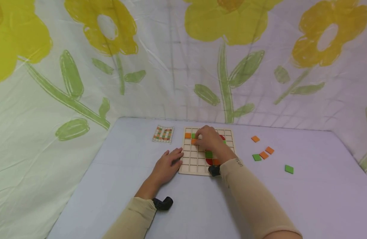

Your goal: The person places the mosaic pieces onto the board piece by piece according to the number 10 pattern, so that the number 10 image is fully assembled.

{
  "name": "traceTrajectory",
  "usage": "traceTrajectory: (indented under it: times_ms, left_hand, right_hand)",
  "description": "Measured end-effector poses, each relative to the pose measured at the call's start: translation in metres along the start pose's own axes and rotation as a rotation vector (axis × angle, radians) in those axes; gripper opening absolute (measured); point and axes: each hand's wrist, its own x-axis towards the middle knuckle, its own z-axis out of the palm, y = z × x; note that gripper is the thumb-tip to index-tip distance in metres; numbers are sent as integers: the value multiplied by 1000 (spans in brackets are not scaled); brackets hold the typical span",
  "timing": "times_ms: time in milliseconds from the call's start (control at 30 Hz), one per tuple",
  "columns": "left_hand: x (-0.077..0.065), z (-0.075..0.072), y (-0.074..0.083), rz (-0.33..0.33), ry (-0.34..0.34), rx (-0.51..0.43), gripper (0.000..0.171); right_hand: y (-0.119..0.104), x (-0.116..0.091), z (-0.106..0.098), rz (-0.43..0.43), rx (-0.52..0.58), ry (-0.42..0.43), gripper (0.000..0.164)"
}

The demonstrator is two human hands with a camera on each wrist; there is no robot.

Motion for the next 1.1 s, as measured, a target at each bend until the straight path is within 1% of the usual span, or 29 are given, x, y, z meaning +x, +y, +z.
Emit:
traceTrajectory:
  times_ms: [133, 267, 367, 500, 633, 667, 767, 867, 967, 1100]
  left_hand:
    - [1, 0, 0, -1, 0, 0, 40]
    - [2, -1, 1, 7, 10, -2, 40]
    - [2, -1, 1, 13, 14, 0, 40]
    - [2, -2, 1, 14, 10, 7, 40]
    - [2, -2, 0, 14, 7, 6, 40]
    - [2, -2, 0, 14, 7, 6, 40]
    - [2, -2, 0, 12, 10, 5, 40]
    - [2, -3, -1, 8, 14, 1, 40]
    - [1, -3, -1, 3, 16, -3, 40]
    - [0, -3, -1, -6, 17, -4, 40]
  right_hand:
    - [12, -7, -15, 27, 82, 41, 34]
    - [36, -18, -32, 78, 118, 79, 40]
    - [56, -31, -45, 114, 114, 94, 42]
    - [80, -53, -59, 147, 70, 107, 46]
    - [102, -77, -69, 192, 46, 97, 52]
    - [108, -83, -70, 203, 40, 87, 53]
    - [128, -100, -74, 199, 19, 55, 58]
    - [144, -116, -75, 176, 1, 30, 61]
    - [154, -129, -74, 163, 13, 13, 62]
    - [162, -137, -70, 148, 18, -7, 59]
